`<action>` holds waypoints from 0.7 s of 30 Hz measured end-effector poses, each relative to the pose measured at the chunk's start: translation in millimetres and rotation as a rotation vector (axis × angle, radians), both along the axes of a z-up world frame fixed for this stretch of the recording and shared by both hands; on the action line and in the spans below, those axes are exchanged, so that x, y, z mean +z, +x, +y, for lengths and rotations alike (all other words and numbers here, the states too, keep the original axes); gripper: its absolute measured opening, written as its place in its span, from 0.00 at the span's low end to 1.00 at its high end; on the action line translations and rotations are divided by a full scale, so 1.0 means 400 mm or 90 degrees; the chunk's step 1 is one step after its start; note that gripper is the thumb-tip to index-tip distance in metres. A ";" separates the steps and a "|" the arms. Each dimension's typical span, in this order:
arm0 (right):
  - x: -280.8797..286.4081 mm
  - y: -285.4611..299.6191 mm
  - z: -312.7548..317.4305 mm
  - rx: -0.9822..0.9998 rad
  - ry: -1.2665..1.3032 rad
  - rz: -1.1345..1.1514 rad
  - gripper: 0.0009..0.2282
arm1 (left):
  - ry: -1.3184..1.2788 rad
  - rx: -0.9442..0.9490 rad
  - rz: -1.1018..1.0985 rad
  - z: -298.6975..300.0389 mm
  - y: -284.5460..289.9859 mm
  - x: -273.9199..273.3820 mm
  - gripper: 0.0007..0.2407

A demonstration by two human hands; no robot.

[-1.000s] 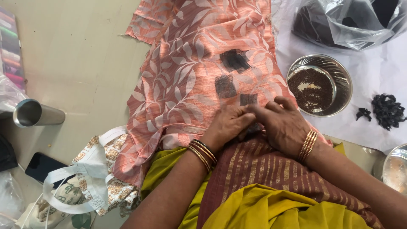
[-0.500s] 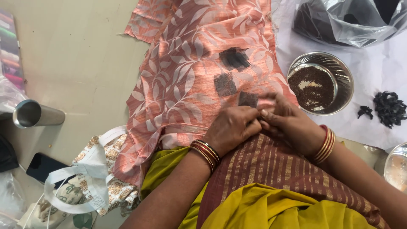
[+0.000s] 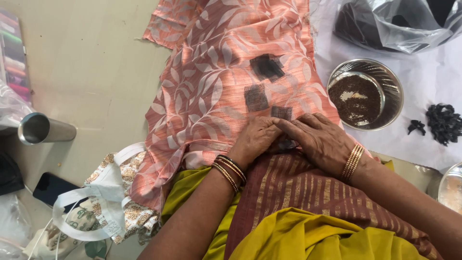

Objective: The person applies small black patches and components onto a patterned piece of fabric manually.

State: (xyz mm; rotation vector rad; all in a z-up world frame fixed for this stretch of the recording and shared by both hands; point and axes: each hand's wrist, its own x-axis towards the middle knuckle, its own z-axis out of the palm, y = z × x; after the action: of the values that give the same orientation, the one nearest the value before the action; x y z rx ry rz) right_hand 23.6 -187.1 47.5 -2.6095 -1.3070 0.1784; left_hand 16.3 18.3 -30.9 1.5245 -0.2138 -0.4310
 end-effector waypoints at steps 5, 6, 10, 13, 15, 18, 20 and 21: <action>-0.033 -0.006 -0.011 -0.042 0.078 -0.014 0.39 | -0.007 -0.002 0.047 -0.002 -0.003 0.035 0.13; -0.041 -0.006 -0.011 -0.043 0.077 -0.014 0.39 | -0.008 -0.003 0.047 -0.009 -0.006 0.040 0.13; -0.031 -0.006 0.011 -0.213 0.268 0.135 0.30 | 0.144 0.061 -0.158 -0.015 -0.022 0.079 0.10; -0.030 -0.002 0.014 -0.259 0.331 0.241 0.28 | 0.221 0.061 -0.283 -0.014 -0.025 0.101 0.08; -0.035 -0.001 0.012 -0.269 0.384 0.305 0.27 | 0.258 0.056 -0.360 -0.016 -0.025 0.109 0.08; -0.033 0.000 0.008 -0.292 0.466 0.425 0.21 | 0.279 0.038 -0.419 -0.023 -0.025 0.108 0.06; -0.037 0.001 -0.002 -0.342 0.601 0.714 0.18 | 0.301 0.047 -0.461 -0.027 -0.030 0.095 0.04; -0.040 0.002 -0.005 -0.344 0.602 0.715 0.18 | 0.300 0.046 -0.461 -0.027 -0.030 0.101 0.04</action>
State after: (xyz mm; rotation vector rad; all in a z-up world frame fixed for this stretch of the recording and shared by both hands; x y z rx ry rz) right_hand 24.3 -188.9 31.4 -1.4748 -0.1573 0.6166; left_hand 4.3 7.5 9.4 2.1041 -0.6513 0.1651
